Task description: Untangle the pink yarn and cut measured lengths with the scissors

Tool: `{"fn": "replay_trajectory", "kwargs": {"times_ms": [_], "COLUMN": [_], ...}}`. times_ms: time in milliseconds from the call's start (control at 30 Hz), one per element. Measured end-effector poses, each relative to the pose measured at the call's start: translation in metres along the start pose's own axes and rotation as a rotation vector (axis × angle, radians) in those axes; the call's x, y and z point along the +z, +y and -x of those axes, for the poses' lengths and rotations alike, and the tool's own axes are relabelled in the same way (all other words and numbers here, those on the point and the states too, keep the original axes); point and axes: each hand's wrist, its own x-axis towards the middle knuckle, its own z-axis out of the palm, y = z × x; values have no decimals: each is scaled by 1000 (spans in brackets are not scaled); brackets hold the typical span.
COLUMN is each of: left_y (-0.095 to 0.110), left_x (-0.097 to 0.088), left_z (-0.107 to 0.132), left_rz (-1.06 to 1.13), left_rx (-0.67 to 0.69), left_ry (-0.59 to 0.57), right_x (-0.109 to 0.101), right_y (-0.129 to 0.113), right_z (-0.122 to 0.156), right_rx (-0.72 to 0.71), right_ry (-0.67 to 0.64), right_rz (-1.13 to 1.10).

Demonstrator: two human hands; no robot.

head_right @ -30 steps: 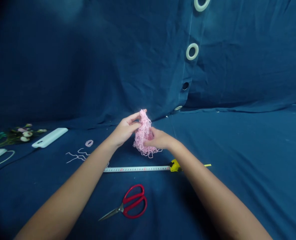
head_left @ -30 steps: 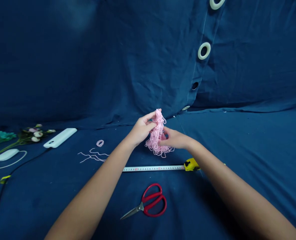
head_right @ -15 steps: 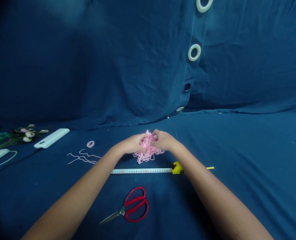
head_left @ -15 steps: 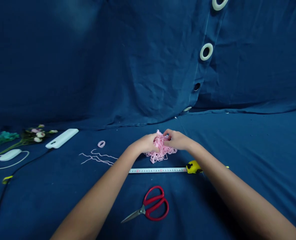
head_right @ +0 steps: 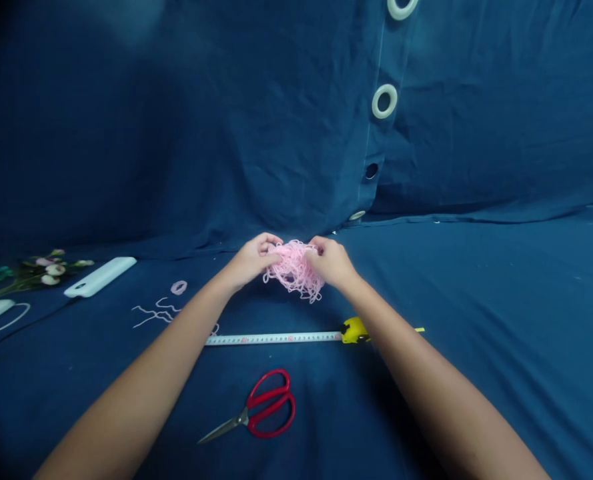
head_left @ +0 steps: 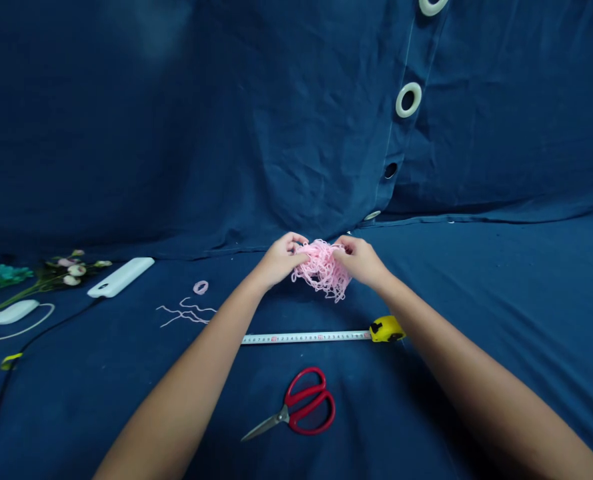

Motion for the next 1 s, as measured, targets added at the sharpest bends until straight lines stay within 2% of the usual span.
{"fn": "replay_trajectory", "kwargs": {"times_ms": [100, 200, 267, 367, 400, 467, 600, 733, 867, 1000], "left_y": [-2, -8, -10, -10, -9, -8, -6, -1, 6, 6], "left_x": [-11, -14, -9, 7, 13, 22, 28, 22, 13, 9], "left_z": [-5, -8, -8, -6, -4, -2, 1, 1, 2, 1], "left_rz": [-102, -194, -186, -43, 16, 81, 32, 70, 158, 205], "left_rx": [18, 101, 151, 168, 174, 200, 205, 155, 136, 129], "left_ry": [182, 308, 259, 37, -26, -67, 48, 40, 175, 243], "right_x": [-6, -4, 0, 5, 6, 7, 9, 11, 3, -4], "right_y": [9, 12, 9, -3, -7, -14, -19, -12, 4, 15], "right_z": [-8, -12, -10, -3, 0, 5, 11, 5, -10, -20], "right_rx": [46, 155, 213, 217, 210, 187, 111, 130, 224, 330], "right_ry": [130, 120, 17, -137, -178, -244, -298, -164, 2, 54], "right_rz": [-132, -431, -671, -861, -874, -869, -771, -663, -743, -783]}}
